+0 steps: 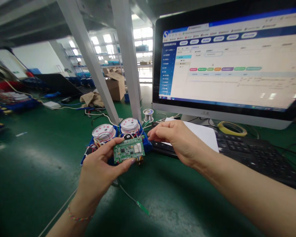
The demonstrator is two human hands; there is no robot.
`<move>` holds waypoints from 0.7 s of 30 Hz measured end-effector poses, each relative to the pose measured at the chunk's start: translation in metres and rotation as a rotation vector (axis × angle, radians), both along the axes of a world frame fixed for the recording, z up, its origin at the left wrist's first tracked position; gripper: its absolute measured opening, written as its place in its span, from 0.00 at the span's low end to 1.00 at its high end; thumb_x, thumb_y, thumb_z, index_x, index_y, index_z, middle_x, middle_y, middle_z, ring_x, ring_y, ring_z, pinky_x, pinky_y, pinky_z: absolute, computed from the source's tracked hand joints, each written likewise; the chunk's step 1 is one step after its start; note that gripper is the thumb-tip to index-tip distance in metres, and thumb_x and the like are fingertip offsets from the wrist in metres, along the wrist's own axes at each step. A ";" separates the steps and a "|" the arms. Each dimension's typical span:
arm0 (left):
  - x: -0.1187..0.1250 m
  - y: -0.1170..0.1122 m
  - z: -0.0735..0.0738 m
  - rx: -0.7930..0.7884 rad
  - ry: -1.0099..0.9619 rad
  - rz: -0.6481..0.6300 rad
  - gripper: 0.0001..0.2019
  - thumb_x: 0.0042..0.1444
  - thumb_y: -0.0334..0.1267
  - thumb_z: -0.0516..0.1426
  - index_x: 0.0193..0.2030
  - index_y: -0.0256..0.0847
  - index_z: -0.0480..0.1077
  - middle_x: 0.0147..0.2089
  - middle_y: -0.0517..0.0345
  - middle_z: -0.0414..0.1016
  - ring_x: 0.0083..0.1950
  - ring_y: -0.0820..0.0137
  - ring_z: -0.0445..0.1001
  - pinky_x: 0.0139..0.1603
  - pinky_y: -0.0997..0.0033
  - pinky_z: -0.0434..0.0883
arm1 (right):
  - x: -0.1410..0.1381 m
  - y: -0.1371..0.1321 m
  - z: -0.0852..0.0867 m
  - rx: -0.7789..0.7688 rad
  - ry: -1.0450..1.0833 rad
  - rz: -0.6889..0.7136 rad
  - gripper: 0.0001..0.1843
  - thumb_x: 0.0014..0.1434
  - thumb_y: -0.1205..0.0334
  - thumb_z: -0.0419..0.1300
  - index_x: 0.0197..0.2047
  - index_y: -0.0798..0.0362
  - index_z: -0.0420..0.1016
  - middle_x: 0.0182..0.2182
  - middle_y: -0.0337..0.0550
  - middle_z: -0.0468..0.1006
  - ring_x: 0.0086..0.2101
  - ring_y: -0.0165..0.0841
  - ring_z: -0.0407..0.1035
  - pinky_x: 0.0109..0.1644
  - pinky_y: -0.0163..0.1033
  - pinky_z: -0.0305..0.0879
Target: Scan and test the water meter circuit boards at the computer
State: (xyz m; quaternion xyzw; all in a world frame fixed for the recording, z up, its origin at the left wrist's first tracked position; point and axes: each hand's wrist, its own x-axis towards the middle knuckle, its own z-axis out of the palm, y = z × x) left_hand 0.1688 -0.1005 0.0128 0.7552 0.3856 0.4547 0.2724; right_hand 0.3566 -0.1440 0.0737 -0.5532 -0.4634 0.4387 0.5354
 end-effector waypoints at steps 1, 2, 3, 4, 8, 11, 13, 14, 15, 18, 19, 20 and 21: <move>0.000 0.000 0.000 0.019 0.013 0.005 0.22 0.41 0.38 0.65 0.46 0.41 0.70 0.39 0.56 0.78 0.35 0.65 0.77 0.41 0.60 0.76 | -0.001 -0.001 0.000 0.024 -0.038 0.002 0.05 0.37 0.63 0.59 0.16 0.55 0.72 0.24 0.43 0.74 0.32 0.33 0.67 0.39 0.37 0.62; 0.000 0.000 0.000 0.038 0.020 0.009 0.22 0.41 0.38 0.65 0.46 0.40 0.69 0.39 0.56 0.78 0.35 0.65 0.77 0.42 0.59 0.75 | -0.001 -0.002 0.000 0.042 -0.065 0.008 0.06 0.37 0.62 0.58 0.14 0.54 0.70 0.23 0.43 0.73 0.30 0.33 0.66 0.37 0.37 0.61; 0.000 0.000 0.000 0.054 0.021 0.010 0.22 0.41 0.37 0.65 0.46 0.40 0.69 0.39 0.55 0.78 0.36 0.65 0.77 0.43 0.59 0.75 | -0.001 -0.002 -0.001 0.056 -0.084 0.015 0.08 0.38 0.61 0.58 0.13 0.54 0.68 0.22 0.42 0.72 0.29 0.33 0.65 0.36 0.38 0.60; -0.001 0.000 0.001 0.063 0.019 0.008 0.22 0.41 0.37 0.65 0.46 0.40 0.69 0.40 0.55 0.78 0.36 0.65 0.77 0.44 0.59 0.75 | -0.001 -0.003 -0.001 0.063 -0.098 0.023 0.08 0.39 0.60 0.58 0.14 0.54 0.68 0.21 0.42 0.71 0.28 0.33 0.64 0.35 0.38 0.59; -0.002 0.000 0.001 0.054 -0.001 -0.010 0.22 0.42 0.37 0.64 0.46 0.40 0.69 0.39 0.56 0.78 0.37 0.65 0.77 0.43 0.60 0.75 | 0.000 -0.002 -0.005 0.007 -0.130 0.053 0.10 0.41 0.56 0.59 0.19 0.55 0.72 0.23 0.42 0.72 0.29 0.32 0.65 0.37 0.38 0.60; -0.002 0.000 0.001 0.056 -0.005 -0.014 0.22 0.42 0.37 0.64 0.46 0.39 0.69 0.41 0.54 0.77 0.38 0.65 0.77 0.46 0.60 0.75 | -0.001 -0.002 -0.007 -0.056 -0.206 0.044 0.13 0.44 0.53 0.61 0.19 0.55 0.72 0.21 0.41 0.72 0.27 0.31 0.64 0.36 0.37 0.60; -0.002 0.000 0.001 0.064 0.002 -0.010 0.22 0.42 0.37 0.64 0.46 0.38 0.69 0.42 0.54 0.77 0.40 0.65 0.76 0.46 0.61 0.74 | -0.002 -0.002 -0.007 -0.071 -0.268 0.040 0.14 0.45 0.52 0.62 0.19 0.54 0.72 0.21 0.40 0.72 0.27 0.30 0.63 0.36 0.37 0.59; -0.002 -0.001 0.001 0.068 0.006 -0.006 0.22 0.42 0.37 0.64 0.46 0.38 0.69 0.42 0.54 0.77 0.40 0.65 0.76 0.46 0.61 0.74 | -0.003 -0.002 -0.007 -0.078 -0.280 0.045 0.13 0.45 0.52 0.62 0.20 0.54 0.73 0.22 0.40 0.72 0.27 0.30 0.63 0.36 0.37 0.60; -0.002 -0.001 0.001 0.071 0.011 -0.003 0.22 0.41 0.36 0.64 0.46 0.39 0.69 0.42 0.55 0.77 0.40 0.65 0.76 0.46 0.61 0.74 | -0.004 -0.002 -0.007 -0.084 -0.272 0.051 0.11 0.45 0.53 0.62 0.22 0.53 0.74 0.23 0.39 0.73 0.28 0.31 0.64 0.36 0.37 0.60; -0.002 -0.001 0.001 0.075 0.019 0.002 0.22 0.42 0.37 0.64 0.46 0.39 0.69 0.42 0.55 0.77 0.40 0.65 0.76 0.46 0.60 0.74 | -0.007 -0.003 -0.006 -0.098 -0.207 0.054 0.08 0.41 0.60 0.62 0.28 0.52 0.76 0.29 0.38 0.76 0.32 0.32 0.67 0.39 0.37 0.60; -0.002 0.000 0.001 0.074 0.019 0.002 0.22 0.42 0.37 0.64 0.46 0.39 0.69 0.42 0.55 0.77 0.40 0.65 0.76 0.46 0.60 0.74 | -0.008 -0.004 -0.005 -0.098 -0.203 0.044 0.09 0.40 0.62 0.62 0.29 0.52 0.76 0.30 0.38 0.77 0.32 0.32 0.67 0.39 0.36 0.60; -0.002 0.000 0.001 0.075 0.018 0.000 0.22 0.42 0.37 0.65 0.46 0.39 0.69 0.42 0.55 0.77 0.39 0.65 0.76 0.46 0.60 0.74 | -0.008 -0.004 -0.005 -0.099 -0.214 0.032 0.10 0.39 0.62 0.62 0.30 0.52 0.76 0.30 0.38 0.77 0.32 0.32 0.67 0.38 0.36 0.60; -0.002 0.000 0.001 0.076 0.018 -0.001 0.22 0.41 0.37 0.65 0.46 0.39 0.69 0.41 0.55 0.77 0.40 0.65 0.76 0.46 0.60 0.74 | -0.009 -0.004 -0.005 -0.105 -0.235 0.023 0.09 0.40 0.61 0.63 0.29 0.52 0.76 0.28 0.38 0.76 0.30 0.31 0.67 0.36 0.36 0.60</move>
